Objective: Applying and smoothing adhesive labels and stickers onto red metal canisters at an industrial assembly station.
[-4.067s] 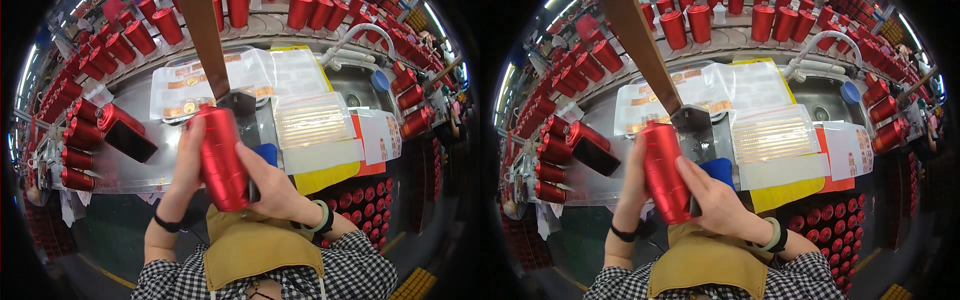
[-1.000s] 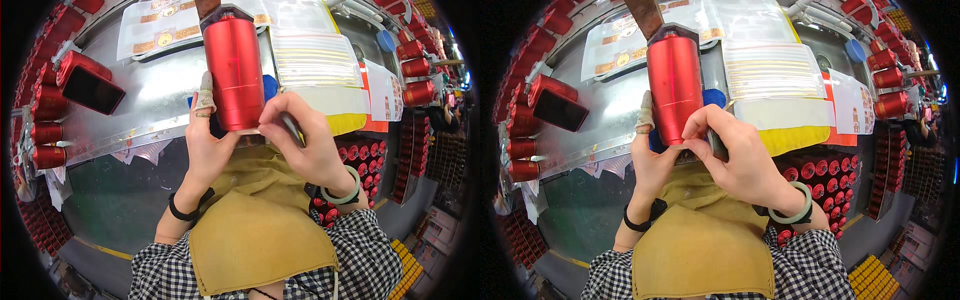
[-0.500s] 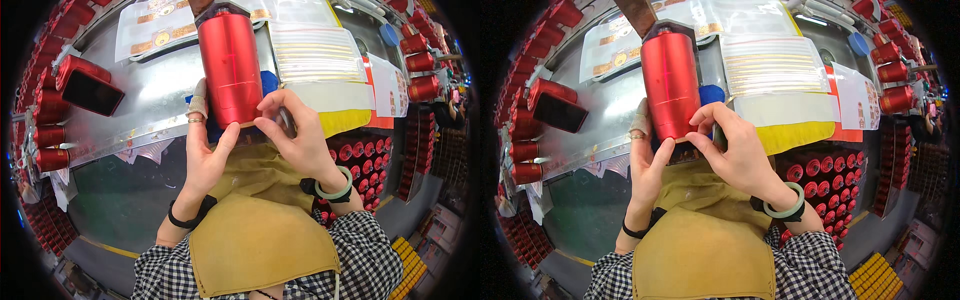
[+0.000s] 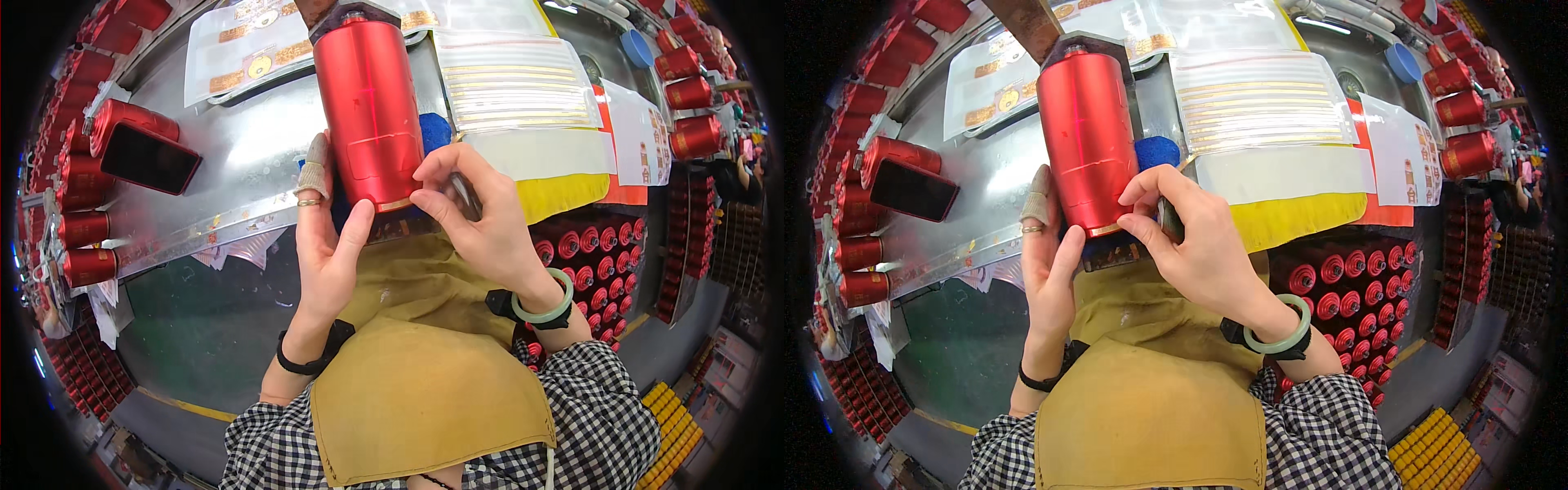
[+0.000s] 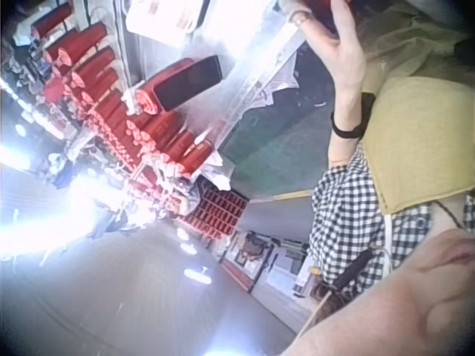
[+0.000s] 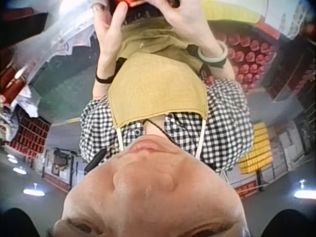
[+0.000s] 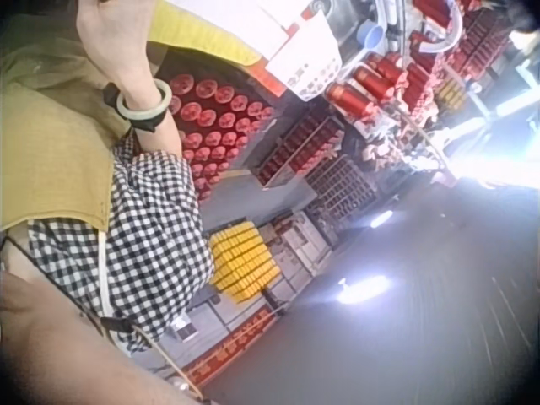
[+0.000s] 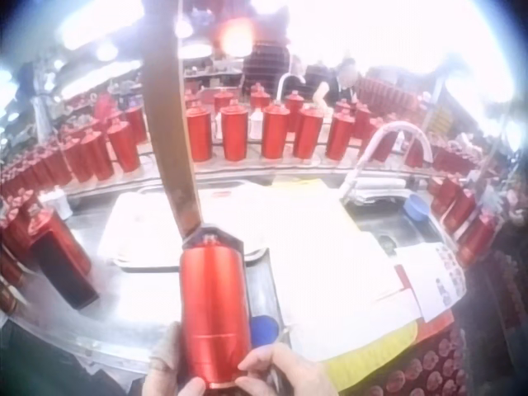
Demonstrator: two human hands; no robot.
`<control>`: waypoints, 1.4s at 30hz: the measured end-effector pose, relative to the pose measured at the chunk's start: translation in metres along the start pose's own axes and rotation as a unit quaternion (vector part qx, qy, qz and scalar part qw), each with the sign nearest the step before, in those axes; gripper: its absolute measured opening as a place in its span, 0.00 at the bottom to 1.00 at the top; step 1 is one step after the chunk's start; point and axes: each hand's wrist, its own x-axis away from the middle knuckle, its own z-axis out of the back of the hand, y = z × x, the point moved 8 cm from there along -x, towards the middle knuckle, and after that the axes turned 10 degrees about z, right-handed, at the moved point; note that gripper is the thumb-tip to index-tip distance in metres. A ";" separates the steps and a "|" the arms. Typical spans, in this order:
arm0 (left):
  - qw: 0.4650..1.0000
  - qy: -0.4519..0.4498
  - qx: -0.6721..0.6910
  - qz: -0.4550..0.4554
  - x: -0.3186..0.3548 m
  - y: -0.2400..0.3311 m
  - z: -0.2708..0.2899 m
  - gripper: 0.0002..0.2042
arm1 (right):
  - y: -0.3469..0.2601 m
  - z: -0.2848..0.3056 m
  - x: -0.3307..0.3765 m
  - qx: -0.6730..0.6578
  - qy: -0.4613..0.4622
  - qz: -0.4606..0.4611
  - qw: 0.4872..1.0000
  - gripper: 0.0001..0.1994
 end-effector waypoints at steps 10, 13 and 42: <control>0.922 0.046 -0.255 -0.289 0.021 0.021 0.005 0.28 | 0.002 0.001 -0.001 -0.021 0.003 -0.015 1.000 0.08; 0.922 0.046 -0.271 -0.272 0.023 0.017 0.001 0.29 | 0.004 0.001 0.001 -0.027 0.004 -0.018 0.999 0.09; 0.860 0.102 -0.340 -0.366 0.018 0.029 -0.006 0.15 | 0.002 0.026 -0.006 0.104 -0.070 -0.022 0.992 0.09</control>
